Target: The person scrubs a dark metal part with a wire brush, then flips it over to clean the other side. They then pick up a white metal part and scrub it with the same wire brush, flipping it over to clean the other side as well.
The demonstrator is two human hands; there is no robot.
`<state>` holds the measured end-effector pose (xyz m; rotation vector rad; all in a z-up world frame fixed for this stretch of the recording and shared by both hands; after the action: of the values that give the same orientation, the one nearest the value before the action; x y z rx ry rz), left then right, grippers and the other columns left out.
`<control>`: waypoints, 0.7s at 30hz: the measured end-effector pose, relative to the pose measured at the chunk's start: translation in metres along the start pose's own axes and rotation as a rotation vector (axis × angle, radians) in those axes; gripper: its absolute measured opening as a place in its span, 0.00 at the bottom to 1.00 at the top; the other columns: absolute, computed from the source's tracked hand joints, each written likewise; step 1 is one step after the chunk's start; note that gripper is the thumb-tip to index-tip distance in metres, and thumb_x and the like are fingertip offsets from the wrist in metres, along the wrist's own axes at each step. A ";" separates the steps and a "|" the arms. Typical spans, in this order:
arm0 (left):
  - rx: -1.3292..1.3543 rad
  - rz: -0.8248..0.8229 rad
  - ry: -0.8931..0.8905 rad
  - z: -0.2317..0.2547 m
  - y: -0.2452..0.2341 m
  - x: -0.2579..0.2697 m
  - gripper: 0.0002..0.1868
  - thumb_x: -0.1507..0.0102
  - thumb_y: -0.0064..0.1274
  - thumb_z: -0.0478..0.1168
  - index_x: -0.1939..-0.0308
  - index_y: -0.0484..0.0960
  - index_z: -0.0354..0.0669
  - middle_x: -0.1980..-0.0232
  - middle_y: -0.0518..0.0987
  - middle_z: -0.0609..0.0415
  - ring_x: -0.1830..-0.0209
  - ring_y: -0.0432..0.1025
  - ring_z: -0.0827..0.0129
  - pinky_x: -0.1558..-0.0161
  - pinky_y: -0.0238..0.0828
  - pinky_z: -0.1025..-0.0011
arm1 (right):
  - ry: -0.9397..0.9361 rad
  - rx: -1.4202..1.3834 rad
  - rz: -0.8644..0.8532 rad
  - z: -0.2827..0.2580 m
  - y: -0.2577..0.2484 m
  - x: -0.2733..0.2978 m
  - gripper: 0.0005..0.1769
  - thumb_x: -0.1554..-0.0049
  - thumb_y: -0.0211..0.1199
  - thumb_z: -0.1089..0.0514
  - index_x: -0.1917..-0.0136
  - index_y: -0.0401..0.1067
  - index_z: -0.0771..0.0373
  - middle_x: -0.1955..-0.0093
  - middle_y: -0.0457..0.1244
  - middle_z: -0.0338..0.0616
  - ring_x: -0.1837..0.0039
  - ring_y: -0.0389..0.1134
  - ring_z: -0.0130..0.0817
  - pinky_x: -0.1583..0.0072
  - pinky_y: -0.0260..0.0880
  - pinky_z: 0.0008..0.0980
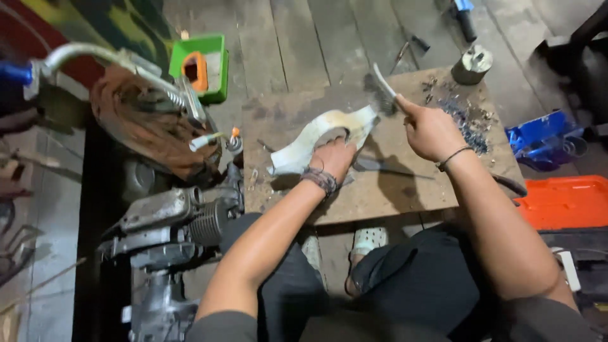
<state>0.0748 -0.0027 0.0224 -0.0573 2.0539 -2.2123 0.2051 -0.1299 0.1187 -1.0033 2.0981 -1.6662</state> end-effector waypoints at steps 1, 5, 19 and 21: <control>0.004 -0.007 -0.006 -0.001 0.001 0.002 0.03 0.39 0.53 0.36 0.65 0.74 0.45 0.62 0.75 0.46 0.64 0.79 0.51 0.68 0.79 0.55 | -0.002 0.000 -0.010 -0.016 -0.001 0.010 0.34 0.37 0.49 0.58 0.19 0.58 0.44 0.49 0.72 0.63 0.44 0.73 0.66 0.45 0.74 0.63; -0.029 0.033 0.012 -0.002 -0.011 -0.001 0.05 0.39 0.53 0.36 0.63 0.73 0.49 0.61 0.74 0.48 0.64 0.78 0.53 0.69 0.79 0.57 | -0.015 0.137 -0.048 -0.019 0.008 0.004 0.32 0.37 0.50 0.55 0.20 0.60 0.40 0.49 0.73 0.57 0.42 0.73 0.61 0.42 0.74 0.58; 0.099 0.028 -0.060 -0.001 -0.013 -0.004 0.01 0.38 0.51 0.33 0.63 0.75 0.43 0.62 0.77 0.44 0.61 0.79 0.49 0.64 0.79 0.52 | -0.009 0.312 0.108 -0.041 -0.007 0.000 0.31 0.34 0.49 0.53 0.18 0.59 0.37 0.53 0.73 0.57 0.48 0.76 0.60 0.47 0.77 0.58; 0.077 0.050 0.015 0.011 -0.020 0.000 0.03 0.37 0.51 0.33 0.65 0.73 0.42 0.61 0.77 0.41 0.61 0.78 0.46 0.64 0.79 0.53 | -0.016 0.139 0.017 -0.079 -0.023 0.037 0.36 0.34 0.47 0.55 0.16 0.50 0.33 0.49 0.69 0.66 0.44 0.72 0.70 0.45 0.74 0.65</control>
<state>0.0745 -0.0127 0.0430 0.0183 1.9529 -2.2662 0.1382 -0.0982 0.1713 -0.9493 1.9446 -1.7625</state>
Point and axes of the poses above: each hand's wrist, its own x-axis away from the middle knuckle, its own y-axis out of the palm, z = x × y, the point moved 8 cm from there along -x, towards the middle knuckle
